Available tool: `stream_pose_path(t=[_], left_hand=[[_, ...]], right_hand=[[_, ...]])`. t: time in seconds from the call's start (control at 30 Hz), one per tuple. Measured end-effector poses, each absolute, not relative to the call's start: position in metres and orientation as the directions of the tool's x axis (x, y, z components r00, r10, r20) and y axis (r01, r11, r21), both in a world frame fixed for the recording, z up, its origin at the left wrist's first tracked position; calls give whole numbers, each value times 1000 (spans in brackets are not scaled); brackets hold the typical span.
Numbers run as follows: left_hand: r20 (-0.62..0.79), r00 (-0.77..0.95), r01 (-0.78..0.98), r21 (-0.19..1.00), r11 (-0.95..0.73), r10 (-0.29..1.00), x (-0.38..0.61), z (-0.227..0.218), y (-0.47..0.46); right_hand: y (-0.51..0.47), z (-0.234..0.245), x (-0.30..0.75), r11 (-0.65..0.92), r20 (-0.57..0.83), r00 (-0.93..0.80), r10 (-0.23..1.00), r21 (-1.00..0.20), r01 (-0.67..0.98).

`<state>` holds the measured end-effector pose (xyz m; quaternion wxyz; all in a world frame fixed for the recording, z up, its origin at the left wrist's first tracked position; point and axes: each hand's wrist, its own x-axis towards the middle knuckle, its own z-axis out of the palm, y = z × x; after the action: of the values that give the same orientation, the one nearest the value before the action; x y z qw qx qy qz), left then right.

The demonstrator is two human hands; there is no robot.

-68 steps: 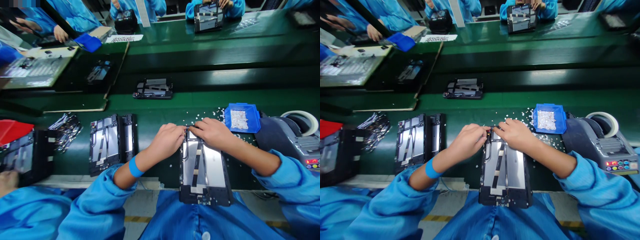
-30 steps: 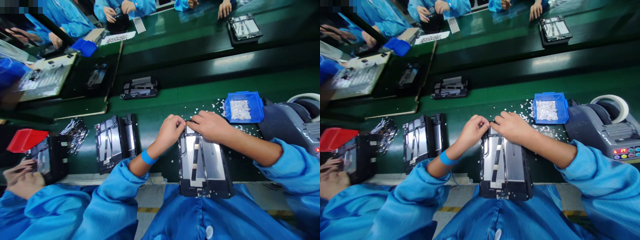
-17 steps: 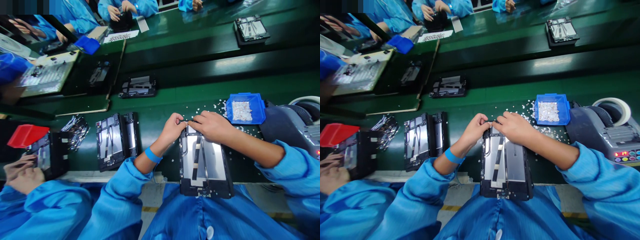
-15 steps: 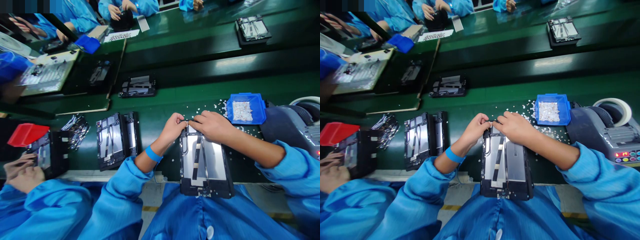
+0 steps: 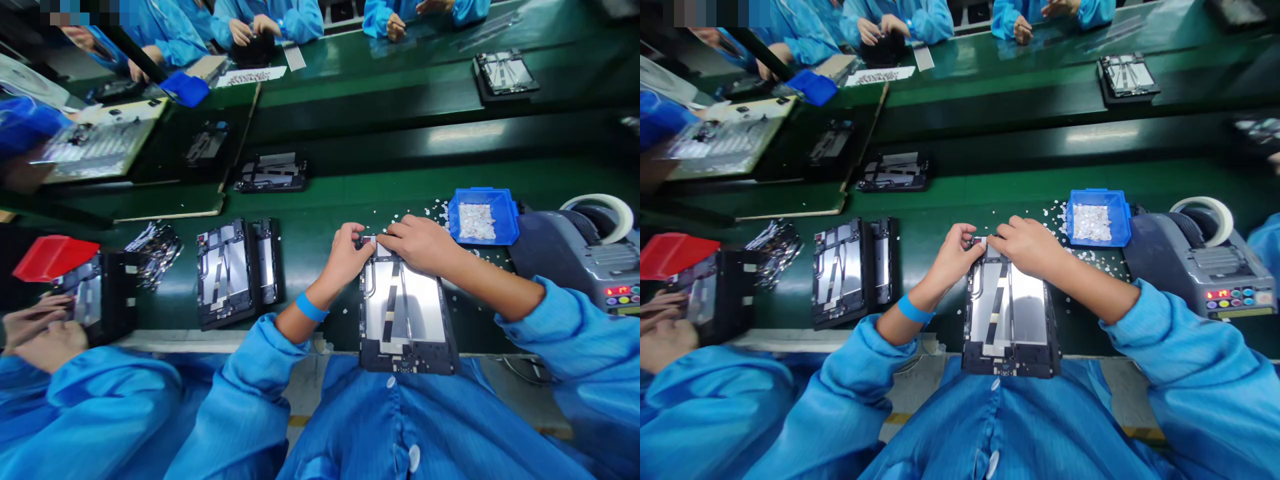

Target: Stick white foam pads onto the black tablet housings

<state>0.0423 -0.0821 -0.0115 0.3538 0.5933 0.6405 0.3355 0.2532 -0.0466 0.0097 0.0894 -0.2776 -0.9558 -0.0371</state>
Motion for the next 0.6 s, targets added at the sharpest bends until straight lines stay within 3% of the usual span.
stream_pose_path(t=[0.1,0.2,0.23,0.3,0.37,0.43,0.53,0.6], left_hand=[[-27,-67,541,839,59,997,40,-8,-89],[7,-107,543,838,53,994,26,-3,-115],[-15,-92,537,841,63,996,20,-4,-127],[-91,11,548,834,70,996,12,-7,-154],[-128,133,575,818,29,983,12,-11,-179],[-95,181,575,818,-27,979,21,-14,-198],[-37,101,485,874,-16,994,25,-7,-215],[-70,-17,410,909,71,997,7,6,-217]], right_hand=[[-50,15,263,807,271,-773,573,-24,590],[-80,23,295,643,399,-532,747,-227,732],[-97,24,308,552,387,-426,818,-316,772],[-135,23,329,366,226,-292,929,-452,814],[-172,21,337,305,65,-316,946,-505,808],[-198,23,330,293,-12,-353,935,-533,794],[-211,37,306,308,21,-373,928,-608,732],[-207,49,291,365,64,-449,891,-690,626]])
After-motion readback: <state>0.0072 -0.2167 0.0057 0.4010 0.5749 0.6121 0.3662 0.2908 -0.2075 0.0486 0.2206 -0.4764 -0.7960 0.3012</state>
